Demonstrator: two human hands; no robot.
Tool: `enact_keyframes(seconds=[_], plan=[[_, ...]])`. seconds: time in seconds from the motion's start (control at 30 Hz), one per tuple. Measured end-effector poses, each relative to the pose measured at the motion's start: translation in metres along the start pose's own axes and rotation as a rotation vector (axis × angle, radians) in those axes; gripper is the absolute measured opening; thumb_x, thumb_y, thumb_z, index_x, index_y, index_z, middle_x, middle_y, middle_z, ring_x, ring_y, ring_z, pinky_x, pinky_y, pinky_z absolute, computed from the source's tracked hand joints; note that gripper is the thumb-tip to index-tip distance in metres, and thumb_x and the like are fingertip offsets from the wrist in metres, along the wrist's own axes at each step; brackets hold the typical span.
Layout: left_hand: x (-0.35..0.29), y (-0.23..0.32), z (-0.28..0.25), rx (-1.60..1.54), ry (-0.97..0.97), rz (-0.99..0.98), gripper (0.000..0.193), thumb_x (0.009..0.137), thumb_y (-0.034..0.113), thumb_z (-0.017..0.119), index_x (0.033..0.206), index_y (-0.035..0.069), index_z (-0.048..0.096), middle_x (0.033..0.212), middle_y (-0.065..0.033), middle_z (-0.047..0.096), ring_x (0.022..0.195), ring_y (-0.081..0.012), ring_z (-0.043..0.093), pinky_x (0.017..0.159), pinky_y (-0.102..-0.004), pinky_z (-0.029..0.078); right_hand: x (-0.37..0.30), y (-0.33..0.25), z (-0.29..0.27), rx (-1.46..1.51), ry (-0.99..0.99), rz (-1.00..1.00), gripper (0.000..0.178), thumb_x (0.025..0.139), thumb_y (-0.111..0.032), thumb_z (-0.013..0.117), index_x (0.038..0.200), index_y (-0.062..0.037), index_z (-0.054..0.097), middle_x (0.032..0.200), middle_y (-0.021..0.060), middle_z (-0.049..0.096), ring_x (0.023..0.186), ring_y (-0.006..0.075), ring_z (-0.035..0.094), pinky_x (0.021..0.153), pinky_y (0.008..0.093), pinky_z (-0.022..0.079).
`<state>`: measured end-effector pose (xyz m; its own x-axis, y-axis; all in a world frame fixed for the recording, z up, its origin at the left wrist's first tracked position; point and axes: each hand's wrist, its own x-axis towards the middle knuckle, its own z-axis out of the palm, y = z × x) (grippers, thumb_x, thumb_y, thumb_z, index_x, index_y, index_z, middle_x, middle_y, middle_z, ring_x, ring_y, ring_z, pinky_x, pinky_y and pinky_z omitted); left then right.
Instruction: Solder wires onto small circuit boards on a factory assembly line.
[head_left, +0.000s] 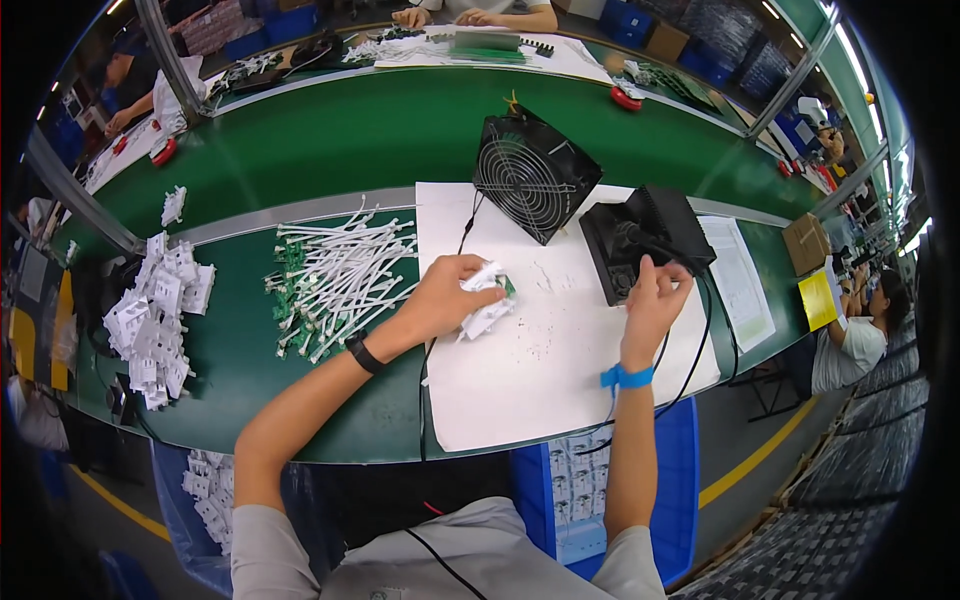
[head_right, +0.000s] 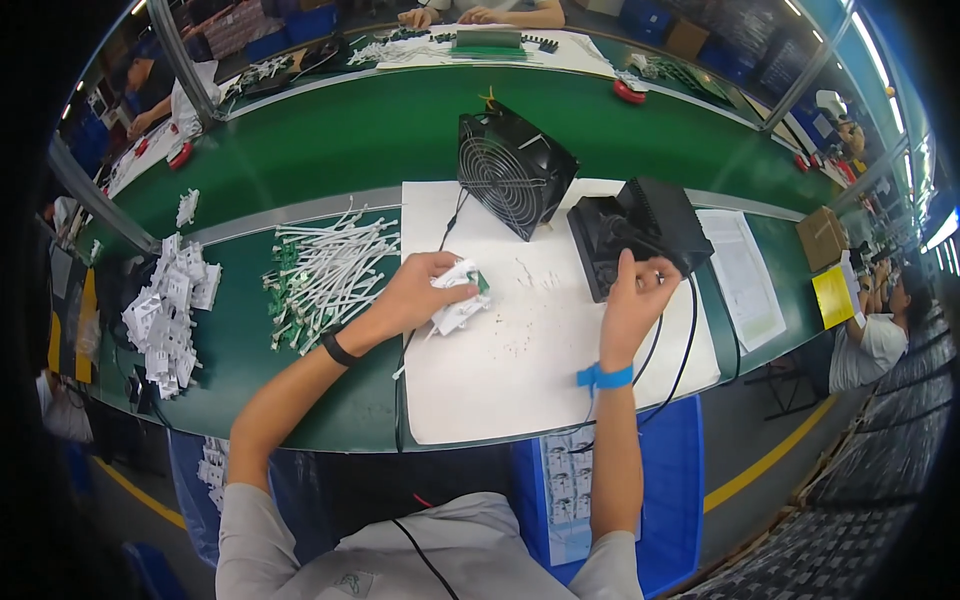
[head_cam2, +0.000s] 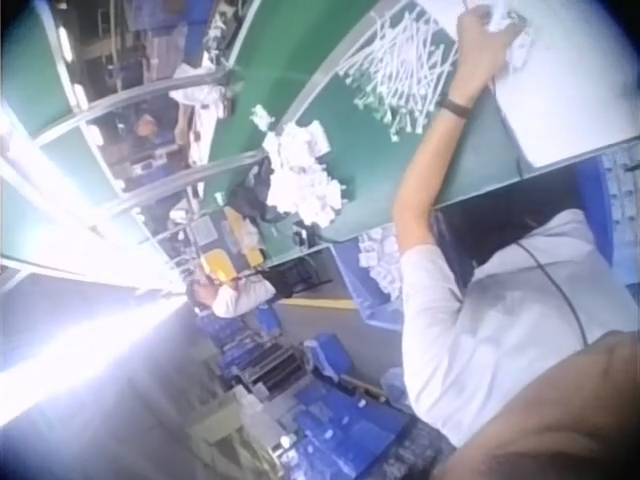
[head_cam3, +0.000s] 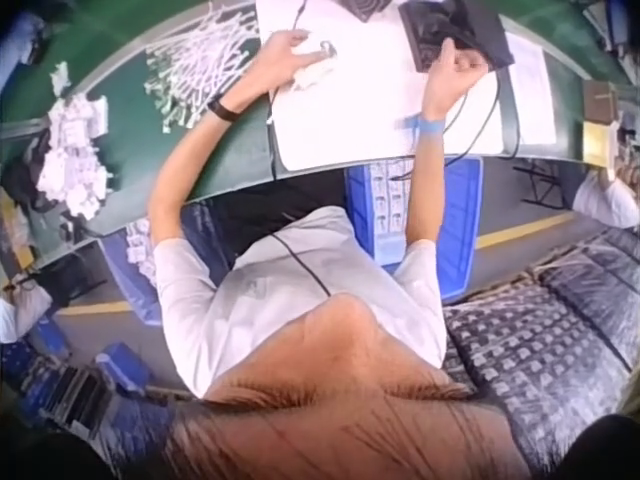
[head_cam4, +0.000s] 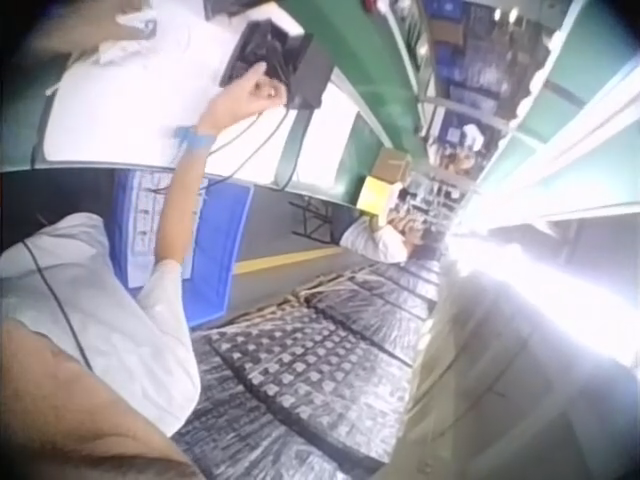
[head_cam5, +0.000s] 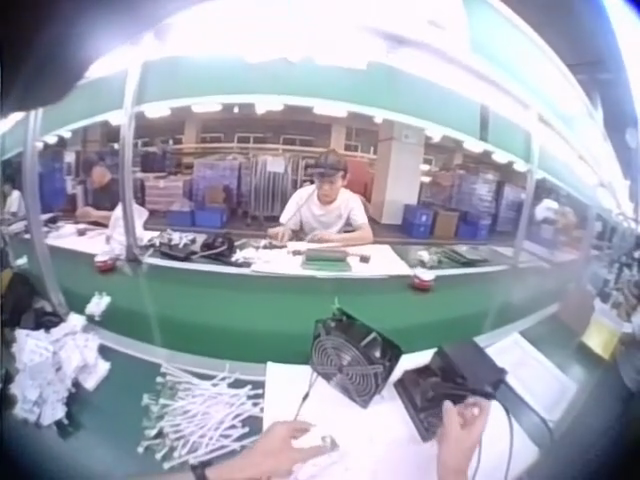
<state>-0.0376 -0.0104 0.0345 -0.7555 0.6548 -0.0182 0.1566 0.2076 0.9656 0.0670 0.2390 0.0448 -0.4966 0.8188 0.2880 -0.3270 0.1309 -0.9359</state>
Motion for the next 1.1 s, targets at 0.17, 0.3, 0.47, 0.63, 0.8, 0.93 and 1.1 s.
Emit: enact_keyframes(seconds=[0.17,0.3,0.47,0.63,0.8,0.93,1.1], plan=[[-0.005,-0.002,0.011,0.141,-0.110,0.156,0.041,0.085,0.025,0.078,0.106,-0.009,0.071,0.097,-0.0217,0.074,0.088,-0.0271,0.071,0.085,-0.0350,0.054,0.047,-0.005,0.000,-0.350,-0.146,-0.011,0.025,0.097,-0.018,0.074,0.111,-0.0009,0.063,0.071,0.0052,0.064,0.057,0.0088,0.057,0.049,0.0229,0.043],[-0.004,0.013,0.009,0.349,-0.101,0.112,0.045,0.087,0.024,0.076,0.117,-0.008,0.069,0.105,-0.0224,0.072,0.098,-0.0334,0.069,0.091,-0.0370,0.052,0.053,0.005,-0.003,-0.463,-0.144,-0.051,0.021,0.096,-0.017,0.074,0.107,-0.0008,0.067,0.072,0.0054,0.065,0.059,0.0091,0.058,0.051,0.0233,0.044],[-0.001,-0.007,0.009,0.506,0.079,0.287,0.057,0.087,0.024,0.074,0.133,-0.006,0.059,0.118,-0.0226,0.063,0.110,-0.0378,0.062,0.097,-0.0411,0.049,0.042,0.020,0.004,-0.303,-0.016,-0.144,0.017,0.097,-0.014,0.072,0.106,-0.0004,0.070,0.074,0.0053,0.066,0.063,0.0107,0.059,0.058,0.0232,0.047],[-0.004,-0.002,0.005,0.578,0.090,0.421,0.066,0.088,0.024,0.074,0.142,-0.004,0.050,0.131,-0.0213,0.054,0.121,-0.0372,0.052,0.105,-0.0418,0.044,0.047,0.023,-0.004,-0.454,-0.038,-0.256,0.021,0.099,-0.017,0.071,0.109,0.0008,0.068,0.072,0.0030,0.062,0.063,0.0078,0.055,0.056,0.0223,0.042],[-0.019,0.002,0.008,0.674,0.097,0.432,0.063,0.082,0.019,0.078,0.134,-0.006,0.054,0.128,-0.0192,0.053,0.117,-0.0360,0.050,0.102,-0.0426,0.044,0.047,0.032,-0.001,-0.547,-0.027,-0.205,0.023,0.103,-0.019,0.066,0.109,0.0030,0.067,0.075,0.0028,0.063,0.066,0.0079,0.056,0.059,0.0233,0.042],[-0.023,-0.004,0.009,0.672,0.086,0.393,0.062,0.079,0.018,0.080,0.132,-0.004,0.056,0.125,-0.0179,0.055,0.115,-0.0349,0.051,0.101,-0.0417,0.044,0.048,0.045,0.005,-0.487,0.006,-0.403,0.024,0.105,-0.020,0.061,0.111,0.0037,0.064,0.082,0.0042,0.064,0.072,0.0095,0.055,0.065,0.0247,0.044],[-0.021,-0.005,0.005,0.644,0.097,0.457,0.058,0.081,0.014,0.077,0.132,-0.001,0.055,0.121,-0.0154,0.058,0.115,-0.0337,0.052,0.099,-0.0415,0.044,0.043,0.035,0.004,-0.529,0.047,-0.392,0.020,0.105,-0.018,0.061,0.107,0.0015,0.062,0.085,0.0047,0.062,0.074,0.0095,0.053,0.068,0.0256,0.045]])
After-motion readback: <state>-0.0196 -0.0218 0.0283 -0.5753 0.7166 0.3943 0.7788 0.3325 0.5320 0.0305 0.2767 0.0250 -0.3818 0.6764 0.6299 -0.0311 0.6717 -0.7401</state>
